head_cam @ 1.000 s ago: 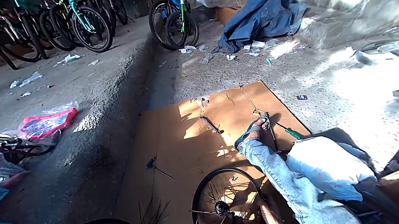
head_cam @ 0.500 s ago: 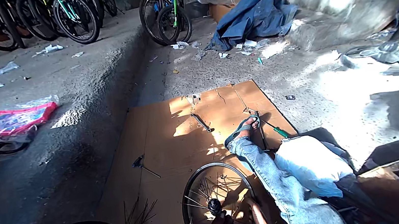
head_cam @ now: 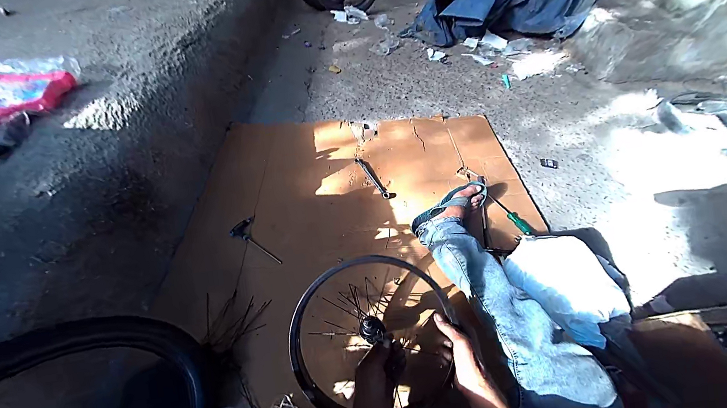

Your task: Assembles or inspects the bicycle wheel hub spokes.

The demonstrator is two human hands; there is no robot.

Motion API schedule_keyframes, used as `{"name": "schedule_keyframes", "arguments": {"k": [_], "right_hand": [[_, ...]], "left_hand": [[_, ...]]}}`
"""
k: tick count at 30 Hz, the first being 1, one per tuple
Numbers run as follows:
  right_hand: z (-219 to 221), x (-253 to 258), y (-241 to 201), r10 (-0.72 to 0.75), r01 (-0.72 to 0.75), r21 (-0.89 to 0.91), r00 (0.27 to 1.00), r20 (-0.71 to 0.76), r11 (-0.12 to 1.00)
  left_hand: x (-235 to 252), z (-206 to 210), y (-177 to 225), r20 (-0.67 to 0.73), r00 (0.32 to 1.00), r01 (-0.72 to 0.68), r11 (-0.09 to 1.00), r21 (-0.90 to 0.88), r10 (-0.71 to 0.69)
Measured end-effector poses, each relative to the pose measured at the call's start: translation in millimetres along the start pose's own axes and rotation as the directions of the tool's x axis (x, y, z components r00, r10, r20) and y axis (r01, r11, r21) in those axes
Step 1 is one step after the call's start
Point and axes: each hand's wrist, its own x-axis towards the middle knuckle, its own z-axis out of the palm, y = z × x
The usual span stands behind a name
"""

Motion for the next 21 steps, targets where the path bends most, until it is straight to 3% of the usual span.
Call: {"name": "schedule_keyframes", "arguments": {"k": [4, 12, 15, 21], "right_hand": [[-12.5, 6.6, -12.8, -0.032, 0.029, 0.082, 0.999, 0.039, 0.996], [-12.0, 12.7, -7.9, -0.273, 0.275, -0.061, 0.961, 0.050, 0.959], [-10.0, 8.0, -10.1, -0.245, 0.248, -0.142, 0.969, 0.041, 0.958], [-7.1, 8.1, -3.7, -0.147, 0.162, -0.130, 0.982, 0.114, 0.978]], "left_hand": [[-2.5, 1.7, 3.4, -0.007, 0.999, 0.050, 0.999, -0.004, -0.050], [-1.1, 3.6, 3.4, -0.009, 0.998, 0.065, 0.995, -0.069, -0.066], [0.0, 1.2, 1.0, 0.008, 0.999, 0.051, 0.996, -0.074, -0.051], [2.1, 1.1, -3.2, 0.031, 0.999, 0.043, 0.997, -0.061, -0.042]]}}
